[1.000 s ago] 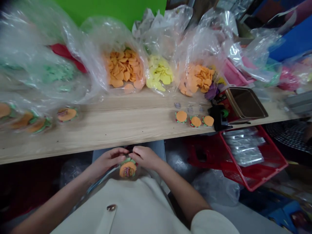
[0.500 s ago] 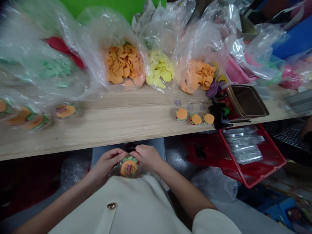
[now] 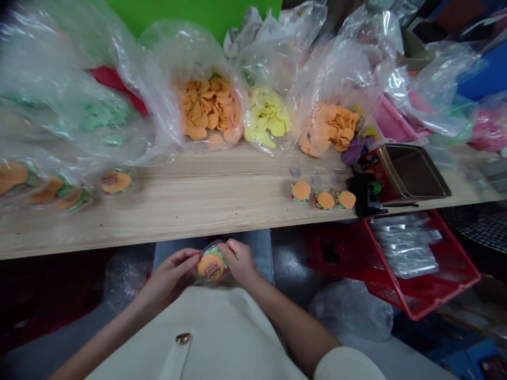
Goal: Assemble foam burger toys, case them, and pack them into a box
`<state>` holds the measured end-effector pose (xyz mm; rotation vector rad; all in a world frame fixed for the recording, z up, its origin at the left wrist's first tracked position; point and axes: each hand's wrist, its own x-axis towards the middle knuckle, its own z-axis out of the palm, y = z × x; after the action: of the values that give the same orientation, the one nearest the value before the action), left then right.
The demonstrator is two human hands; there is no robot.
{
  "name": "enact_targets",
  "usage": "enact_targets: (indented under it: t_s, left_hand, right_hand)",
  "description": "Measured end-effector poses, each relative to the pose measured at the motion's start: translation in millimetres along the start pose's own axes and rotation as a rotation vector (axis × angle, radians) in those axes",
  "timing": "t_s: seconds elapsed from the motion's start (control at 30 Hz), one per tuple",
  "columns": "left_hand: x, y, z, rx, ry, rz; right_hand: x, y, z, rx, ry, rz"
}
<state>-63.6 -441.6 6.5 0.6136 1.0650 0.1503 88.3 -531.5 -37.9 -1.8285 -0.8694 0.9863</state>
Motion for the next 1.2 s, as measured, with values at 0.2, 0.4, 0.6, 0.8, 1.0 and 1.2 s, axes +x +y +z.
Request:
enact_targets:
  t_s: [0.2,0.4,0.6,0.8,1.0,1.2]
  left_hand:
    - [6.8,3.4,-0.4,0.168,0.024,0.136]
    - [9.1,1.4,-1.9,0.099,-0.054,0.054]
    - [8.6,0.4,-7.4,0.073,-0.114,0.012]
    - [7.4,1.7,-8.5,0.186,-0.144,0.006]
    - [7.1,7.9,-4.3,0.204,-0.195,0.009]
    - [10.3,-3.2,-3.8,0.126,-0.085,0.072]
  right_hand:
    - [-12.0,-2.9,6.8,-0.047,0.101,-0.031]
    - [-15.8,3.0,8.9,-0.010,0.092,0.019]
    - [-4.6,-2.7,-4.9,0.008,-0.105,-0.002]
    - [0.8,-12.3,-21.9,-0.091,-0.322,-0.162]
    - [7.7,-0.7,-16.2,-0.062,-0.287,-0.131]
    - [-9.4,3.6,-4.1,-0.155,-0.067,0.067]
